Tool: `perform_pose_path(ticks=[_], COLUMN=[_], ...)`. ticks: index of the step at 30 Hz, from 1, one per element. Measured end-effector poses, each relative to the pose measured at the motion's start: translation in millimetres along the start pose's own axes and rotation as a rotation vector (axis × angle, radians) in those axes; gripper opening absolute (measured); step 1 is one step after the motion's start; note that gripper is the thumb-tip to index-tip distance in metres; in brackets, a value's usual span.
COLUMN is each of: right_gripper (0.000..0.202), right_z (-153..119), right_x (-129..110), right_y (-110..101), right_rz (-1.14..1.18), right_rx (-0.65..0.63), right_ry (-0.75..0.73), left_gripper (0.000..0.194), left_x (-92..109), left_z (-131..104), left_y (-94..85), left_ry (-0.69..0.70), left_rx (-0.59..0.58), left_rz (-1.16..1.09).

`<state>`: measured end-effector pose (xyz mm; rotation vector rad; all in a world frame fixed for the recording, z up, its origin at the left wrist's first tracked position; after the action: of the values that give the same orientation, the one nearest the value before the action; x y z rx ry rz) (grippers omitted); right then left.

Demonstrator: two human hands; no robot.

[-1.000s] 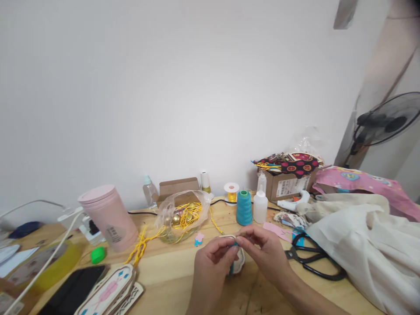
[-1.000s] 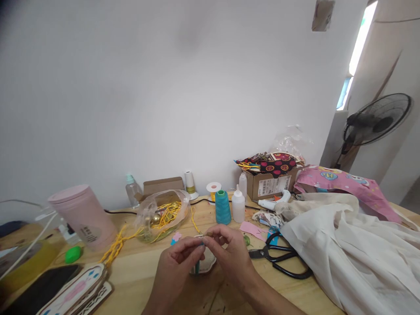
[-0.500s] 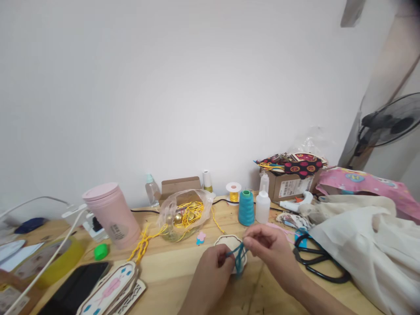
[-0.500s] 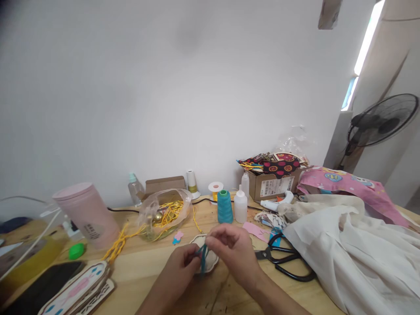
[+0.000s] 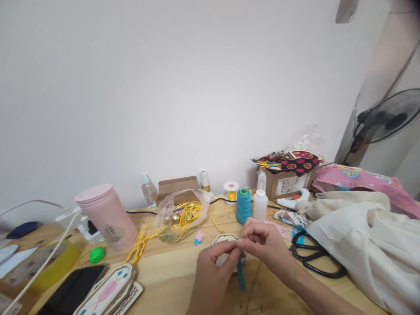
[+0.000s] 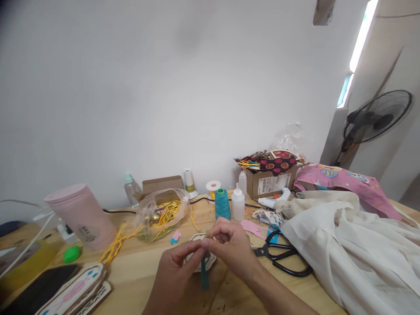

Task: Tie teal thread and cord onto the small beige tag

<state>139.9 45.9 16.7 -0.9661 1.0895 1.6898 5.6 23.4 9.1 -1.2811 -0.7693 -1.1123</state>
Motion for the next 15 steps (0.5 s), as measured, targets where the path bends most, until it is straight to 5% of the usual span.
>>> perform_pose_path(ticks=[10, 12, 15], right_gripper=[0.029, 0.031, 0.029], right_z=[1, 4, 7], right_x=[0, -1, -3], right_y=[-6, -12, -18], right_rz=[0.167, 0.187, 0.175], right_rx=[0.061, 0.099, 0.128], right_ry=[0.033, 0.016, -0.012], left_gripper=[0.009, 0.010, 0.010], left_x=[-15, -19, -19], left_z=[-2, -2, 2], left_y=[10.9, 9.9, -0.3], left_ry=[-0.218, -0.241, -0.222], left_rx=[-0.261, -0.235, -0.045], left_rz=[-0.269, -0.263, -0.248])
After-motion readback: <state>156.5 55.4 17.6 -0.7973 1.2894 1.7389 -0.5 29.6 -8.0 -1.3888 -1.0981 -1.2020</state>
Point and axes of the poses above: each hand's wrist, its own z-axis towards the middle knuckle, its own y-axis out of the palm, x = y × z, the point moved 2 cm from there along z, towards the middle knuckle, and after that the axes turned 13 degrees about z, right-handed, at the moved point
